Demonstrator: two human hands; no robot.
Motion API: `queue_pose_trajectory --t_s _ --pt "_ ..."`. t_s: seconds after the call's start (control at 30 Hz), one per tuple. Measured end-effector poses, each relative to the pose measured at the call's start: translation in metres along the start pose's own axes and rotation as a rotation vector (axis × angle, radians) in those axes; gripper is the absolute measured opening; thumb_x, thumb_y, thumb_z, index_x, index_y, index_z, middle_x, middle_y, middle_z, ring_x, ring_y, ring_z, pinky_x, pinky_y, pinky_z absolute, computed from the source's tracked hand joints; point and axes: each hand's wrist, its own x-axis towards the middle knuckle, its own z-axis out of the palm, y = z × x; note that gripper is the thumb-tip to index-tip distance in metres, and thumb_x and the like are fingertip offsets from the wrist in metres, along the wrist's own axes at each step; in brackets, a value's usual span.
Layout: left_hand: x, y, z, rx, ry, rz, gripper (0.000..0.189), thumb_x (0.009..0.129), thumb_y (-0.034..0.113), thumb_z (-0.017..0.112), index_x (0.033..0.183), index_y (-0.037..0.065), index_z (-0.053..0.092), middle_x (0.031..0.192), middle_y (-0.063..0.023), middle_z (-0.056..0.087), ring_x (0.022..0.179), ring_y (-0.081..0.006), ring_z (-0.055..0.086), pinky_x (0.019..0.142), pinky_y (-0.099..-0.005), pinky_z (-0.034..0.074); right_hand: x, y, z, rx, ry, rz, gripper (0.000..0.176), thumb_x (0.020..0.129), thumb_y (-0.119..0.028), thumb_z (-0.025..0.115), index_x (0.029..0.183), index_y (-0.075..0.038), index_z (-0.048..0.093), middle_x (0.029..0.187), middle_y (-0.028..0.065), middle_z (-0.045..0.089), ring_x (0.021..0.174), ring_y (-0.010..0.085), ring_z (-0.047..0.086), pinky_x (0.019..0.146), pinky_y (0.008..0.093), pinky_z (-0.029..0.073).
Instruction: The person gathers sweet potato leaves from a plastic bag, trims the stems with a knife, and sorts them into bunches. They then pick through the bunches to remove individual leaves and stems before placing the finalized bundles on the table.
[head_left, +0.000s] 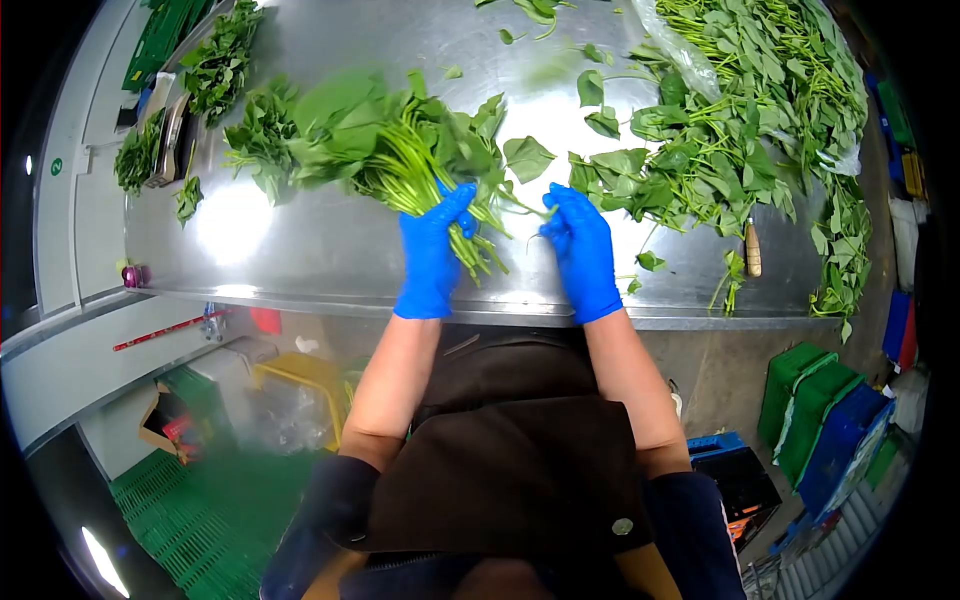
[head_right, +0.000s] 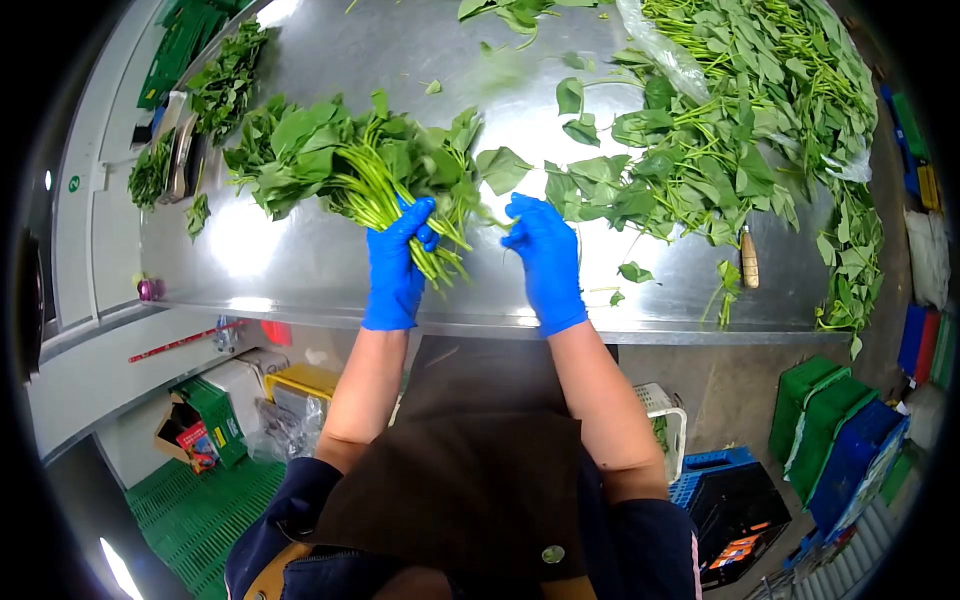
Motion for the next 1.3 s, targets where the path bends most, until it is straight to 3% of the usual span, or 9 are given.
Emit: queue_pose_trajectory --t_s 0.2,0.4,0.47,0.63,0.77,0.93,0.97,1.07,1.3 --pt "0.0 0.003 -0.014 -0.048 -0.156 -0.071 0.018 0.077 0.002 0.066 0.094 -0.004 0.06 0.076 -0.0087 0.062 0.055 -0.0139 0.055 0.05 -0.0234 0.044 0.002 -0.011 0.01 -0.441 -0.223 0.632 0.066 0.09 -0.062 0.038 0.097 -0.002 0.066 0.068 0.007 0.062 0.048 0.0136 0.052 0.045 0.0258 0.041" --pt "-0.003 0.004 -0.019 0.003 -0.166 -0.043 0.02 0.078 0.004 0.064 0.096 -0.005 0.063 0.081 -0.0105 0.065 0.062 -0.014 0.058 0.052 -0.0234 0.045 -0.007 -0.012 0.01 -1.33 -0.023 -0.4 0.05 0.079 -0.039 0.069 0.106 0.002 0.062 0.096 0.0152 0.063 0.076 0.0263 0.062 0.065 0.0349 0.049" --pt "-0.006 0.011 -0.021 -0.002 -0.15 -0.028 0.02 0.078 0.005 0.064 0.095 -0.005 0.063 0.081 -0.0106 0.065 0.063 -0.014 0.059 0.052 -0.0236 0.046 -0.011 -0.032 0.011 -1.345 0.12 -0.5 0.051 0.08 -0.041 0.068 0.108 0.001 0.061 0.093 0.0161 0.063 0.079 0.0311 0.063 0.066 0.036 0.05" --pt "-0.008 0.016 -0.013 -0.081 -0.211 -0.005 0.017 0.08 0.004 0.062 0.095 -0.003 0.062 0.081 -0.0102 0.063 0.062 -0.0134 0.056 0.053 -0.023 0.045 -0.01 -0.039 0.036 -0.413 -0.363 0.288 0.025 0.084 -0.011 0.065 0.106 0.002 0.063 0.089 0.0056 0.067 0.069 0.0087 0.059 0.06 0.0219 0.047" --pt "-0.003 0.015 -0.022 -0.233 -0.102 -0.033 0.016 0.084 0.006 0.061 0.097 -0.002 0.058 0.078 -0.0075 0.059 0.065 -0.0125 0.055 0.054 -0.0228 0.043 -0.015 -0.019 0.028 -0.165 -0.136 -0.109 0.018 0.089 -0.007 0.053 0.101 0.0 0.063 0.086 0.0063 0.066 0.063 0.0097 0.056 0.058 0.0219 0.045" --pt "-0.003 0.027 -0.026 -0.272 -0.046 -0.055 0.011 0.091 0.009 0.055 0.098 0.0 0.055 0.074 -0.0039 0.05 0.068 -0.0116 0.049 0.055 -0.0228 0.041 0.006 -0.05 -0.016 0.317 -0.194 0.156 0.053 0.096 -0.041 0.039 0.132 -0.002 0.042 0.109 0.0101 0.061 0.065 0.0084 0.051 0.059 0.0215 0.04" --pt "-0.007 0.027 -0.024 -0.239 -0.071 -0.05 0.012 0.09 0.008 0.055 0.099 0.0 0.055 0.076 -0.0043 0.051 0.068 -0.0114 0.049 0.055 -0.0232 0.041 0.004 -0.05 -0.011 0.131 -0.199 0.178 0.058 0.096 -0.044 0.033 0.141 -0.007 0.03 0.116 0.0126 0.058 0.061 0.0084 0.05 0.058 0.0219 0.041" --pt "-0.019 0.021 -0.017 -0.1 -0.157 -0.096 0.018 0.086 0.01 0.059 0.101 0.001 0.056 0.083 -0.0073 0.059 0.067 -0.0126 0.054 0.058 -0.0243 0.044 -0.016 -0.047 0.027 -0.459 -0.362 0.14 0.034 0.09 -0.024 0.058 0.119 -0.007 0.06 0.09 0.0051 0.065 0.06 0.0075 0.051 0.057 0.0218 0.043" --pt "-0.046 0.021 -0.02 -0.085 -0.131 -0.103 0.013 0.078 0.011 0.067 0.083 0.0 0.061 0.07 -0.0055 0.059 0.059 -0.0098 0.055 0.052 -0.0237 0.042 -0.035 -0.027 0.042 -0.561 -0.375 0.08 0.009 0.079 -0.001 0.067 0.088 -0.001 0.066 0.079 0.0023 0.062 0.064 0.0071 0.054 0.056 0.0203 0.042"
